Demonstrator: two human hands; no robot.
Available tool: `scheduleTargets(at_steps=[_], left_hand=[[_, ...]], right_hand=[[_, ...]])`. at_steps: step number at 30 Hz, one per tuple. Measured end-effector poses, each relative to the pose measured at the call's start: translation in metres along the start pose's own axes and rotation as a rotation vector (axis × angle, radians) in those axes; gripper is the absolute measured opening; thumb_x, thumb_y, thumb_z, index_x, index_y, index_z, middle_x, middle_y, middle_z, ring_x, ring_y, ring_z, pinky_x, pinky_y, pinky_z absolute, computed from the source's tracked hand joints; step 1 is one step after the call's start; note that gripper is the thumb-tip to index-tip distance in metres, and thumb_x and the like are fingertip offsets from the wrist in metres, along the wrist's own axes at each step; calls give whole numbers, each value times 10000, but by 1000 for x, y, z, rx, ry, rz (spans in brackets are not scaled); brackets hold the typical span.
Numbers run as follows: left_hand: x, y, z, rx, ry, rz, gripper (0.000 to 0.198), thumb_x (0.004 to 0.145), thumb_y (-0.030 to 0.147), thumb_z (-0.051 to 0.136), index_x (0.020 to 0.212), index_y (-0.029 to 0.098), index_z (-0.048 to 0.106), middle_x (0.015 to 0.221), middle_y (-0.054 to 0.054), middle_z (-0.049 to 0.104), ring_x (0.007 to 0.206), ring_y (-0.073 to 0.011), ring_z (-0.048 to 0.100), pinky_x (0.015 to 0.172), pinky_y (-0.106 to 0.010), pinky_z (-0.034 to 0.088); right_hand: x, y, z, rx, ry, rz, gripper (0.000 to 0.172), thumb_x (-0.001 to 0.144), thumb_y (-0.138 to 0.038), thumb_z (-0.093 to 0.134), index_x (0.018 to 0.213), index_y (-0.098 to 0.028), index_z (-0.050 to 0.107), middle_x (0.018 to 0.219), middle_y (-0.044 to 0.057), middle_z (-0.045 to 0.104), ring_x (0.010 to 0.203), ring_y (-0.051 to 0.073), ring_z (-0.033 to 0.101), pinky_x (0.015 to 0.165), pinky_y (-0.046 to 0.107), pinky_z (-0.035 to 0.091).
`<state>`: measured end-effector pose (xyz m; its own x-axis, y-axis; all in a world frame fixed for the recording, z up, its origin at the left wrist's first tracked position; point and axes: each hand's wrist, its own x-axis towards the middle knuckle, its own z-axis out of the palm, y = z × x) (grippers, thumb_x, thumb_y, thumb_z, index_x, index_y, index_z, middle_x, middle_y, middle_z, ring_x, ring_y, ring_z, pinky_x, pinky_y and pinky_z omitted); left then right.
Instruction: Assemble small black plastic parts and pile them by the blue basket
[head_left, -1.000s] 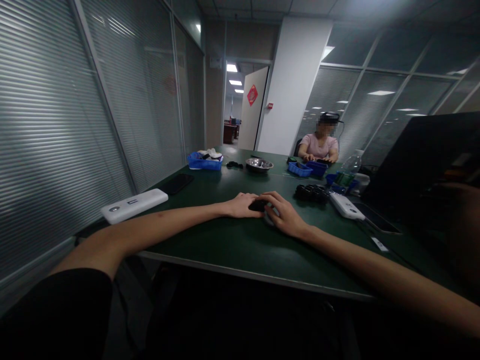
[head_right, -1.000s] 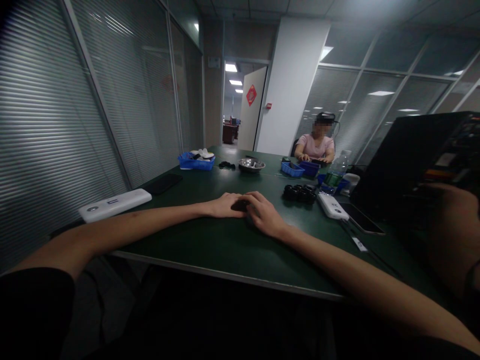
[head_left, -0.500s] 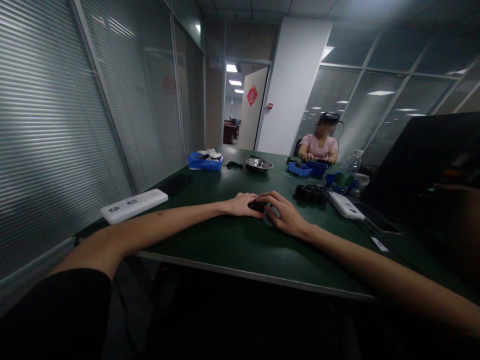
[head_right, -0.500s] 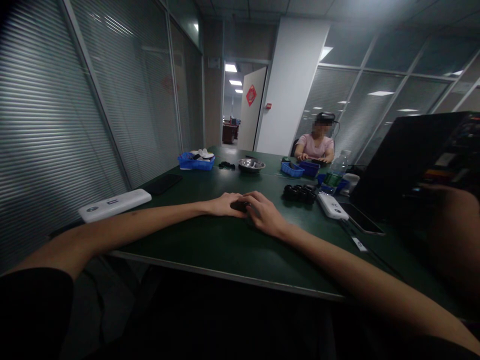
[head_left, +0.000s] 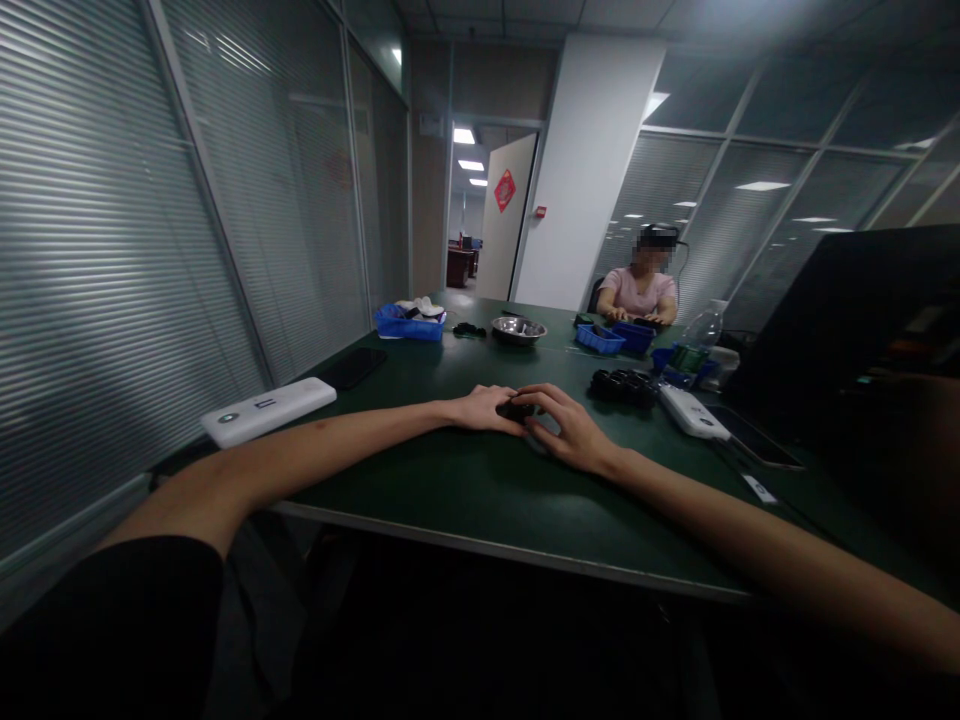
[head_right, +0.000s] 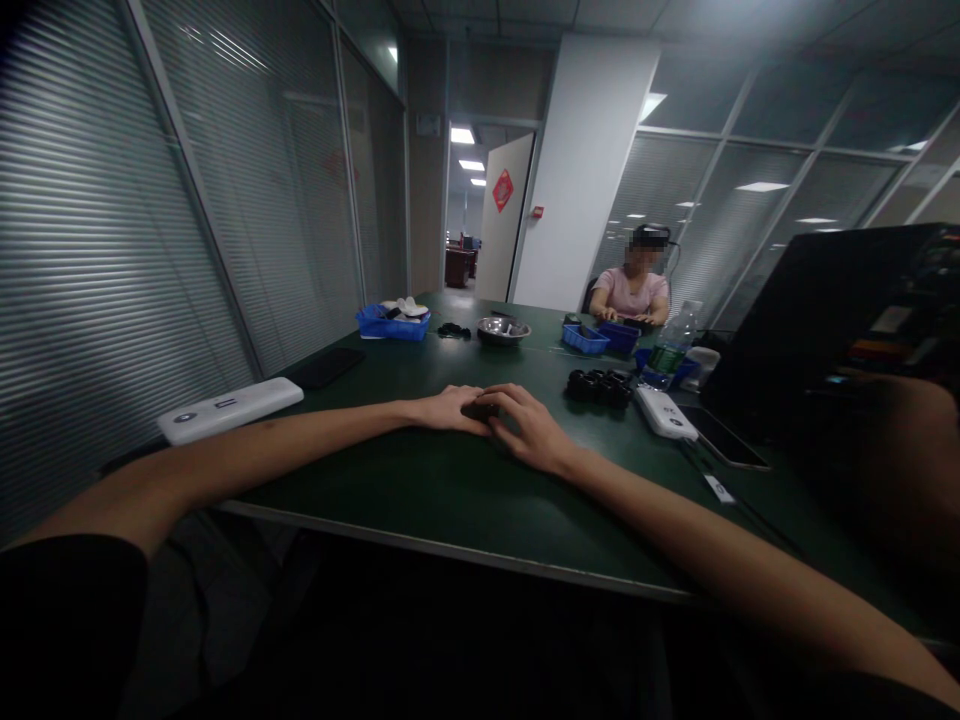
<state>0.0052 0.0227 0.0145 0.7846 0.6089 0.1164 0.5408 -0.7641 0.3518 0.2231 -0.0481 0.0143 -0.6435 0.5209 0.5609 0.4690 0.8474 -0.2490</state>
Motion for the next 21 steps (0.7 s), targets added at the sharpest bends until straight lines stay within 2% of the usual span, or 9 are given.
scheduleTargets(at_steps=[8, 15, 21], left_hand=[[1, -1, 1, -20, 2, -17, 654, 824, 650, 616, 1287, 189, 608, 1331, -91, 631, 1229, -323, 577, 1018, -393, 432], [2, -6, 4, -25, 15, 14, 689, 828, 632, 625, 1354, 190, 573, 1383, -96, 598, 1269, -306, 543, 1080, -395, 374], [0, -8, 4, -108, 43, -59, 748, 759, 688, 685, 1300, 181, 587, 1294, -109, 625, 1203, -315, 580, 991, -375, 444]], right_hand=[[0, 0, 0, -62, 15, -17, 332, 1007, -249, 506, 1328, -280, 581, 1323, 111, 591, 1243, 283, 568, 1079, 503, 479], [-1, 5, 3, -61, 21, -16, 337, 1006, -231, 515, 1338, -265, 561, 1305, 111, 593, 1217, 273, 591, 1067, 489, 502], [-1, 4, 2, -89, 26, -47, 335, 1010, -243, 513, 1337, -286, 569, 1317, 107, 588, 1224, 285, 585, 1057, 508, 514]])
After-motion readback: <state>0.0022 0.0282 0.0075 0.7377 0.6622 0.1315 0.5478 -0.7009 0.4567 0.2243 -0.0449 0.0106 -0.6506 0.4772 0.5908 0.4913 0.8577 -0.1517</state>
